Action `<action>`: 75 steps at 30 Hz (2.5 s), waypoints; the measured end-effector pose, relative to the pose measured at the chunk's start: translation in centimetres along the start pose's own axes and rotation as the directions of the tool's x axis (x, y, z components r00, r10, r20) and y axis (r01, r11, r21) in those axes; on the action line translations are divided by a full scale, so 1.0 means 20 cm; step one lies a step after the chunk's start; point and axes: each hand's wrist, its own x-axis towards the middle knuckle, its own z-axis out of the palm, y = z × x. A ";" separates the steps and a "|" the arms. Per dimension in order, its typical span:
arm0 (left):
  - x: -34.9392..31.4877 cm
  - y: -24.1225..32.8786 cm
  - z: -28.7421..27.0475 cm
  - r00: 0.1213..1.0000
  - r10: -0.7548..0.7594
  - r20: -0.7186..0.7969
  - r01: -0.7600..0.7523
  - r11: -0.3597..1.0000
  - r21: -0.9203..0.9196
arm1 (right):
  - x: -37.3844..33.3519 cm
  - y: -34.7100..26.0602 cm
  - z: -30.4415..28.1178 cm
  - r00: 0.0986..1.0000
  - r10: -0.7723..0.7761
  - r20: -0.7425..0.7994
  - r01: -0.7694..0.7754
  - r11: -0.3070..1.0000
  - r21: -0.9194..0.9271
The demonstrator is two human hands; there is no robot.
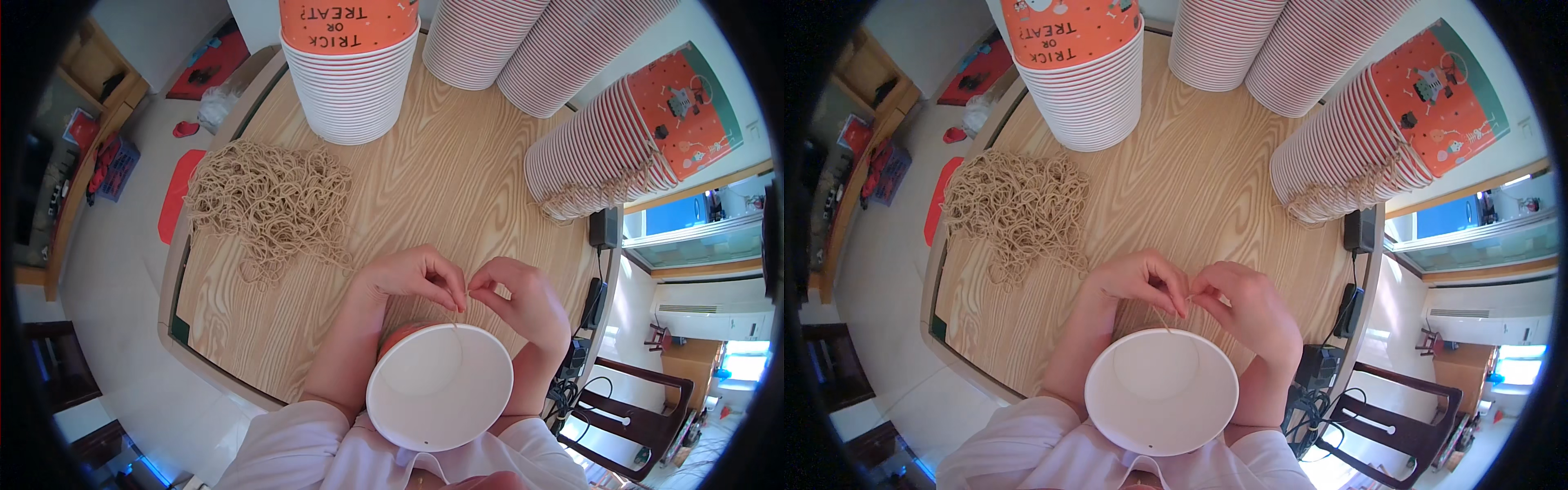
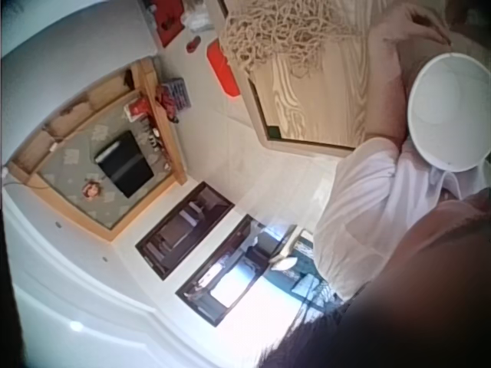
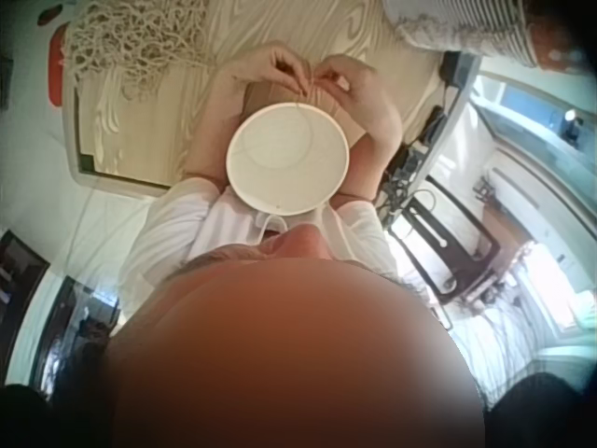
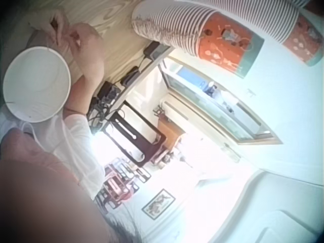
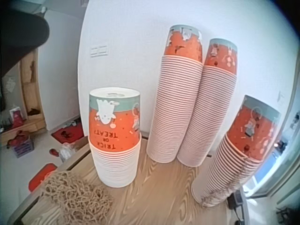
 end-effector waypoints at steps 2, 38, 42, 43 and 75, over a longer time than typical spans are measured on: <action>0.00 -0.01 0.00 1.000 0.002 -0.005 -0.002 1.000 -0.007 | 0.00 -0.01 -0.01 1.000 0.019 0.012 -0.019 1.000 -0.005; 0.00 -0.01 0.02 0.996 0.082 -0.046 -0.089 0.982 -0.167 | 0.00 -0.01 -0.02 0.995 0.056 0.078 -0.048 0.994 -0.097; 0.01 -0.03 0.00 0.973 0.232 -0.020 -0.233 0.967 -0.106 | 0.00 -0.02 -0.01 0.995 0.065 0.071 -0.058 0.993 -0.101; 0.01 -0.02 0.01 0.983 0.179 -0.042 -0.181 0.982 -0.048 | 0.00 -0.02 -0.01 0.996 0.062 0.062 -0.056 0.994 -0.095; 0.02 -0.03 0.04 0.993 0.079 -0.086 -0.087 0.991 -0.100 | -0.03 -0.04 -0.02 0.999 -0.006 0.041 0.010 0.996 -0.094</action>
